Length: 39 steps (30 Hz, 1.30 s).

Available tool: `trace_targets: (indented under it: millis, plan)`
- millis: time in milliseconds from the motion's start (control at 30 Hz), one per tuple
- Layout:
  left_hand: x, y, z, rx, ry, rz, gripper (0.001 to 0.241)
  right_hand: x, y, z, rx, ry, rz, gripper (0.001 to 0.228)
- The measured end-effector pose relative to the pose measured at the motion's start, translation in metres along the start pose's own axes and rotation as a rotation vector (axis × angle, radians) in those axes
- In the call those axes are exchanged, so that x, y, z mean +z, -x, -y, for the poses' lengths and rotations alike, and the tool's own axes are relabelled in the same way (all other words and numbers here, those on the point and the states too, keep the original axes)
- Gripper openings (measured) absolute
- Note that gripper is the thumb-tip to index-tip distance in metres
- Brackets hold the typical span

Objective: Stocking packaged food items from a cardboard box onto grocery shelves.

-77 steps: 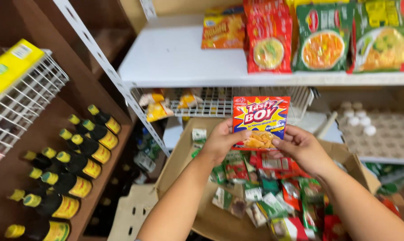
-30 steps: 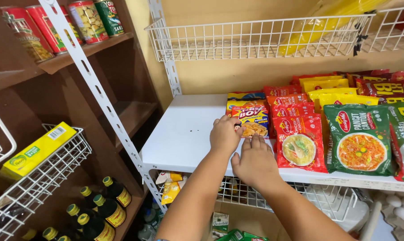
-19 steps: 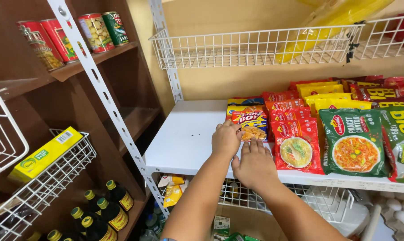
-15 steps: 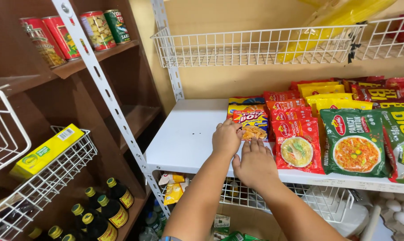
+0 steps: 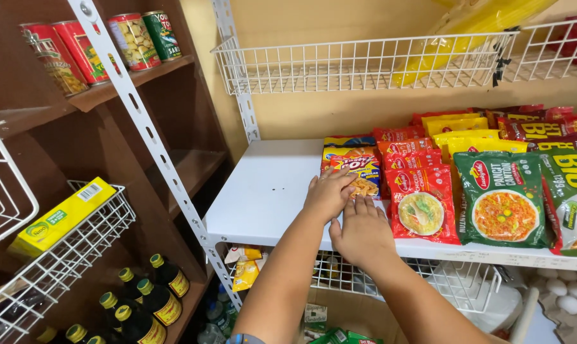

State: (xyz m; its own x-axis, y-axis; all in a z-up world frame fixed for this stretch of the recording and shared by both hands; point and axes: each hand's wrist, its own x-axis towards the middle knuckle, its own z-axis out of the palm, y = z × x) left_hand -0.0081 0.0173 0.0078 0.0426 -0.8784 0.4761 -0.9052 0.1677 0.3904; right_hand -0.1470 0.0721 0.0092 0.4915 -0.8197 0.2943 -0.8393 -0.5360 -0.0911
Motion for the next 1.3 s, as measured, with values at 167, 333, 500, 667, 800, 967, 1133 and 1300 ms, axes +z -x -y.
trace_targets:
  millis: [167,333,500,667,800,967,1133,1300]
  plan:
    - [0.004,0.002,0.003,0.072,0.034,-0.212,0.034,-0.004,0.006,0.001,-0.021,-0.033,-0.060,0.070]
    - [-0.016,0.017,-0.013,0.181,0.189,-0.397,0.033,0.002,0.018,-0.003,-0.168,-0.062,-0.387,0.062]
    - [-0.034,0.034,-0.036,0.250,0.271,-0.529,0.031,-0.015,0.045,-0.010,-0.365,-0.465,-0.410,0.034]
    - [-0.052,0.075,-0.084,0.330,0.351,-0.590,0.030,-0.034,0.100,-0.036,-0.640,-0.469,-0.523,0.036]
    - [-0.051,0.116,-0.127,0.498,0.425,-0.574,0.033,-0.022,0.136,-0.071,-0.703,-0.438,-0.557,0.035]
    - [-0.015,0.159,-0.163,0.551,0.392,-0.570,0.032,0.003,0.172,-0.116,-0.510,-0.428,-0.539,0.024]
    - [0.025,0.193,-0.180,0.524,0.360,-0.586,0.031,0.003,0.215,-0.140,-0.362,-0.396,-0.522,0.026]
    - [0.060,0.224,-0.175,0.408,0.413,-0.500,0.031,0.011,0.248,-0.175,-0.168,-0.478,-0.481,0.023]
